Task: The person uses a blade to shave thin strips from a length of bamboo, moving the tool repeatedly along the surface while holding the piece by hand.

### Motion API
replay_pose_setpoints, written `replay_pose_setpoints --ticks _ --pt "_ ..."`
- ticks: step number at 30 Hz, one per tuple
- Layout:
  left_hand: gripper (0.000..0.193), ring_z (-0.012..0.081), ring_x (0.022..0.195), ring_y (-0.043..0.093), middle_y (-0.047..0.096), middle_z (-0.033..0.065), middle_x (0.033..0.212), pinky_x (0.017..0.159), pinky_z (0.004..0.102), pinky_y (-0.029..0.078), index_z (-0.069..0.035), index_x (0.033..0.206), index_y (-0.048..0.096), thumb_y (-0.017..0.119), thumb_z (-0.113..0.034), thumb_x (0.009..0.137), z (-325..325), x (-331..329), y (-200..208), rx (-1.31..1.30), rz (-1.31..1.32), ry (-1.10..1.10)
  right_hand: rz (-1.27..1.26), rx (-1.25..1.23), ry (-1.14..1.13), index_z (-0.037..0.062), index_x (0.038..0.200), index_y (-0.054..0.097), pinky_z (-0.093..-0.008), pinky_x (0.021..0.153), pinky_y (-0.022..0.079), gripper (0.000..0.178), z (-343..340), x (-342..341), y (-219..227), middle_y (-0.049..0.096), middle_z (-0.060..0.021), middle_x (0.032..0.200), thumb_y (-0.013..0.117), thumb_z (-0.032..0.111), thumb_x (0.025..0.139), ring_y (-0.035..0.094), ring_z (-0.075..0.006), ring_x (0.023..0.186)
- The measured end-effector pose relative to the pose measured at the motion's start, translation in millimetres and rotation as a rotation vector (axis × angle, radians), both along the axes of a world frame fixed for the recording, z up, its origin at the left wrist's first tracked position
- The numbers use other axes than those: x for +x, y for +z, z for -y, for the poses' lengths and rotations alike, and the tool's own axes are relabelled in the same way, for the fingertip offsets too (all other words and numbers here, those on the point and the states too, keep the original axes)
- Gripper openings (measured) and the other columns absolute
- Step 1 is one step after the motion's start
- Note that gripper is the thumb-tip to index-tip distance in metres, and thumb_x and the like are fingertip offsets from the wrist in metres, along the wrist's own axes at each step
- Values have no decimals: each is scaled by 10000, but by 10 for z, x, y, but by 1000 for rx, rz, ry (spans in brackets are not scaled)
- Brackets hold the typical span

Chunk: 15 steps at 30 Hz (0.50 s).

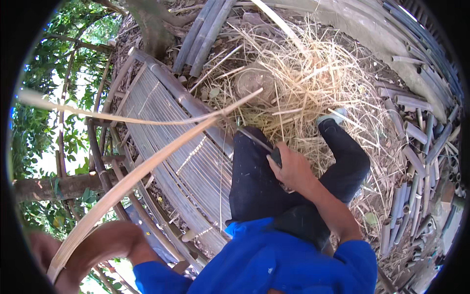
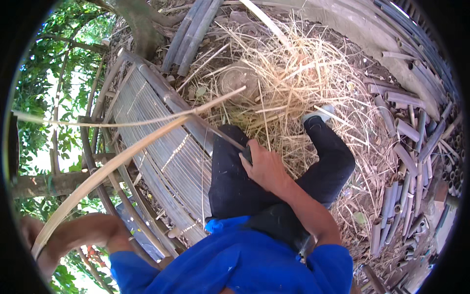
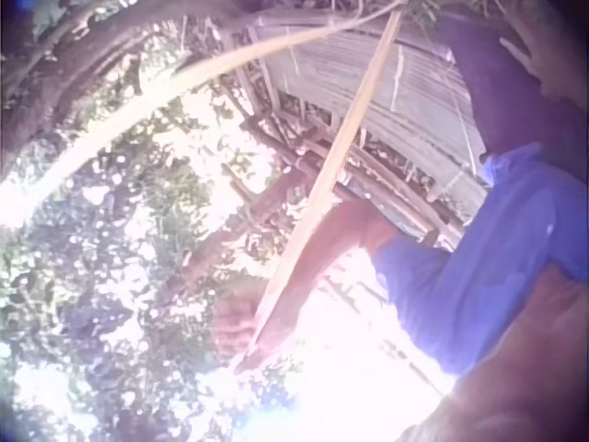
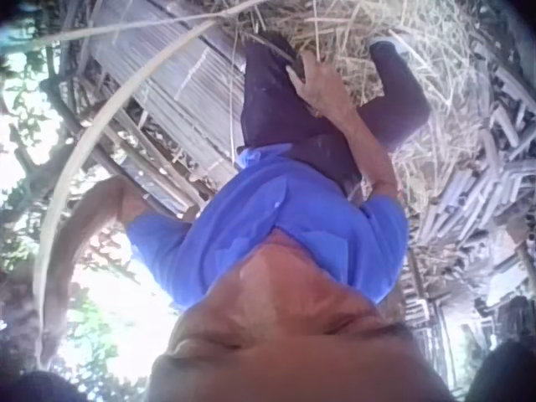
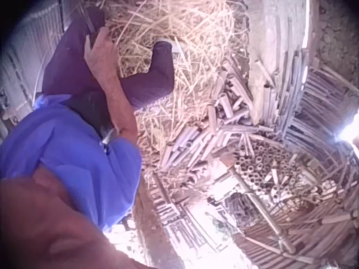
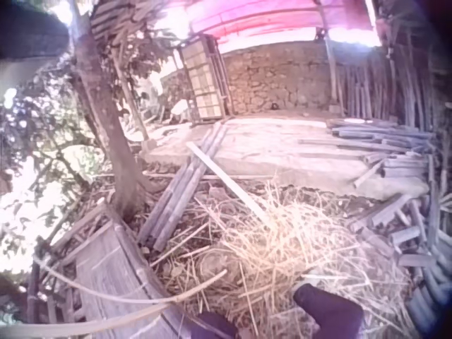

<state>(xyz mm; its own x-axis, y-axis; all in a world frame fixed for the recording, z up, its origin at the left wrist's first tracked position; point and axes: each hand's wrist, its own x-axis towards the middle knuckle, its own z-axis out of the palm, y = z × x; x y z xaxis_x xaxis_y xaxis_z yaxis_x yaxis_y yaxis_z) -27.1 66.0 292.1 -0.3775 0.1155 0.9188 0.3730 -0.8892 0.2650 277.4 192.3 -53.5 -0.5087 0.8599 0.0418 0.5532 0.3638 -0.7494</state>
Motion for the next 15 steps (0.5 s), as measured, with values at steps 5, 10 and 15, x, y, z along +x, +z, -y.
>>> replay_pose_setpoints --ticks 5,10,15 --pt "485 143 543 345 248 -34 551 595 344 382 -192 624 323 521 -420 1003 -623 400 -1035 13 89 327 -90 -79 7 -15 1117 509 -516 626 541 361 83 49 126 679 -241 783 682 251 945 678 -433 676" --pt "517 128 548 330 229 -40 548 704 349 373 -192 637 332 534 -446 1039 -990 704 -1315 47 140 529 -118 29 90 21 1110 535 -472 609 563 344 2 -150 365 667 -227 805 691 274 936 686 -413 696" --pt "469 125 555 268 239 -48 581 727 368 340 -187 654 335 515 -335 1062 -1115 972 -1325 88 100 457 -247 186 192 23 1057 523 -465 576 562 336 -172 -371 652 642 -208 777 688 288 932 669 -395 653"
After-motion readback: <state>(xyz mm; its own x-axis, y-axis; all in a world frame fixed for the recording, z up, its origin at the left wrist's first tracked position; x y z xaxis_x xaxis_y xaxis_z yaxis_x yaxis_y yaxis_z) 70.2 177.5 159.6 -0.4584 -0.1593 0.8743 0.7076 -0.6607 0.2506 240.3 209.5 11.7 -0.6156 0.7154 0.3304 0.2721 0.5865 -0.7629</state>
